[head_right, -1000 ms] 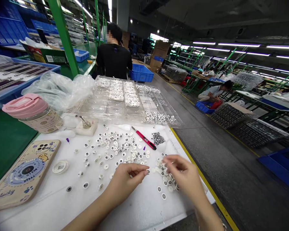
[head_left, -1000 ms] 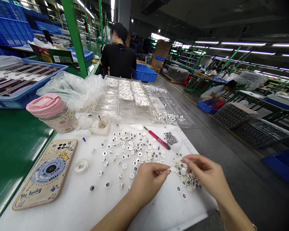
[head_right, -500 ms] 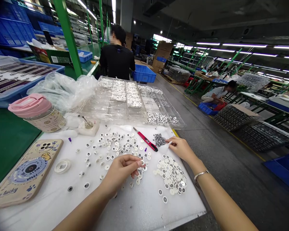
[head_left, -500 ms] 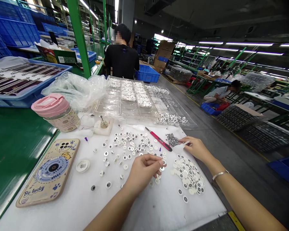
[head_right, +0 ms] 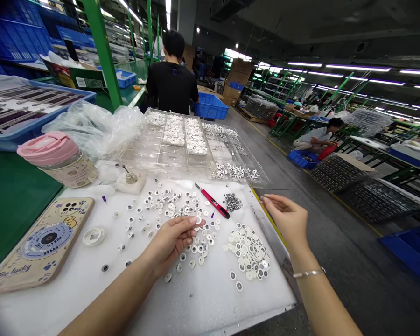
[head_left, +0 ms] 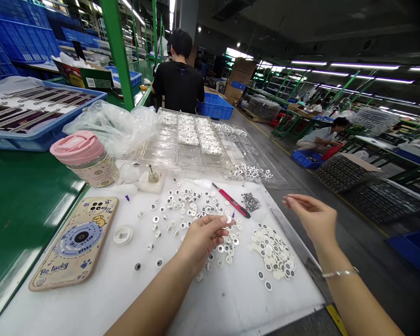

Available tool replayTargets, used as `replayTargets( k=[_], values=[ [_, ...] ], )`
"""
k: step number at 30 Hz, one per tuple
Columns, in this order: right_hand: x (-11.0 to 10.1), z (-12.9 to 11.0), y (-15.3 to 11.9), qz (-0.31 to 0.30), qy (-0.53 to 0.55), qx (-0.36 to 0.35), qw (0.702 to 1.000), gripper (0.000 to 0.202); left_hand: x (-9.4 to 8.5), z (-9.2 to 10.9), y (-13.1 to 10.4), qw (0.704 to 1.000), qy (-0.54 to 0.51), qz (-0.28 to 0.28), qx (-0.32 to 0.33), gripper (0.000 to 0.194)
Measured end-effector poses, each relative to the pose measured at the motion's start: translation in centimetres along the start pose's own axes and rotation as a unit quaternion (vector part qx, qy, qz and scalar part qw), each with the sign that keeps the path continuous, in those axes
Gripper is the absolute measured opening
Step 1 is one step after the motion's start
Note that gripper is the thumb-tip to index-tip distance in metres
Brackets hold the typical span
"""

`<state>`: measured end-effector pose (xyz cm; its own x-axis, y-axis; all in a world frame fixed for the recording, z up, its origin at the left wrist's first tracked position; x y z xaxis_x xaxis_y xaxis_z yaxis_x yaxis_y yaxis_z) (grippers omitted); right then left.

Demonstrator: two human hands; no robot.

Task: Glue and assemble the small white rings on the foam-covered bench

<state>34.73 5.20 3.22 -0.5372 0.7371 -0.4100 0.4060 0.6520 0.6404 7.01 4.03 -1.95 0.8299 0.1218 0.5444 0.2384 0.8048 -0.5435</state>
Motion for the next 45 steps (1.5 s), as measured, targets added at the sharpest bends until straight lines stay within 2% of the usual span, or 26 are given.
replayTargets(
  k=[1, 2, 3, 5, 7, 10, 15, 23, 36, 45],
  values=[
    [-0.7, -1.2, -0.5, 0.05, 0.06, 0.027, 0.997, 0.016, -0.1, 0.0, 0.1, 1.0, -0.017, -0.001, -0.009, 0.017],
    [-1.0, -2.6, -1.2, 0.073, 0.11, 0.04, 0.99, 0.015, -0.1, 0.0, 0.2, 0.999, -0.031, -0.002, -0.015, 0.016],
    [-0.9, -4.3, -2.0, 0.067, 0.134, 0.035, 0.988, 0.014, -0.2, 0.0, 0.2, 0.999, -0.042, -0.002, -0.021, 0.016],
    [0.4, -7.9, -3.7, -0.001, 0.138, -0.014, 0.99, 0.015, -0.3, 0.0, 0.4, 0.998, -0.056, -0.001, -0.026, 0.015],
    [2.2, -11.3, -5.3, -0.071, 0.129, -0.109, 0.983, 0.019, -0.4, 0.0, 0.4, 0.998, -0.064, 0.002, -0.025, 0.015],
    [4.3, -13.8, -6.8, -0.09, 0.113, -0.209, 0.967, 0.024, -0.3, 0.0, 0.4, 0.998, -0.062, 0.002, -0.019, 0.017],
    [5.4, -13.8, -7.3, -0.075, 0.096, -0.251, 0.96, 0.028, -0.1, -0.1, 0.3, 0.998, -0.059, -0.009, -0.014, 0.017],
    [4.8, -13.8, -7.4, -0.079, 0.097, -0.254, 0.959, 0.029, 0.1, 0.1, 0.1, 0.999, -0.03, -0.018, 0.003, 0.018],
    [4.0, -14.2, -7.7, -0.109, 0.115, -0.267, 0.951, 0.037, 0.4, -0.2, -0.2, 0.998, -0.062, -0.027, -0.021, 0.02],
    [3.9, -14.5, -7.4, -0.13, 0.112, -0.282, 0.944, 0.041, 0.9, 0.1, -0.6, 0.996, -0.053, -0.075, 0.014, 0.023]
  ],
)
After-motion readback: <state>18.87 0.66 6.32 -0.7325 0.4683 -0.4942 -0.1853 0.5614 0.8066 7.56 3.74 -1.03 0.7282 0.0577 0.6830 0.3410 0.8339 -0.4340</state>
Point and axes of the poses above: each hand's wrist, its own y-axis towards the middle knuckle, its own x-axis out of the palm, z = x × y, the point moved 5 cm from there along y, towards the middle knuckle, and after that the axes turned 14 degrees about z, right-handed, at the moved point
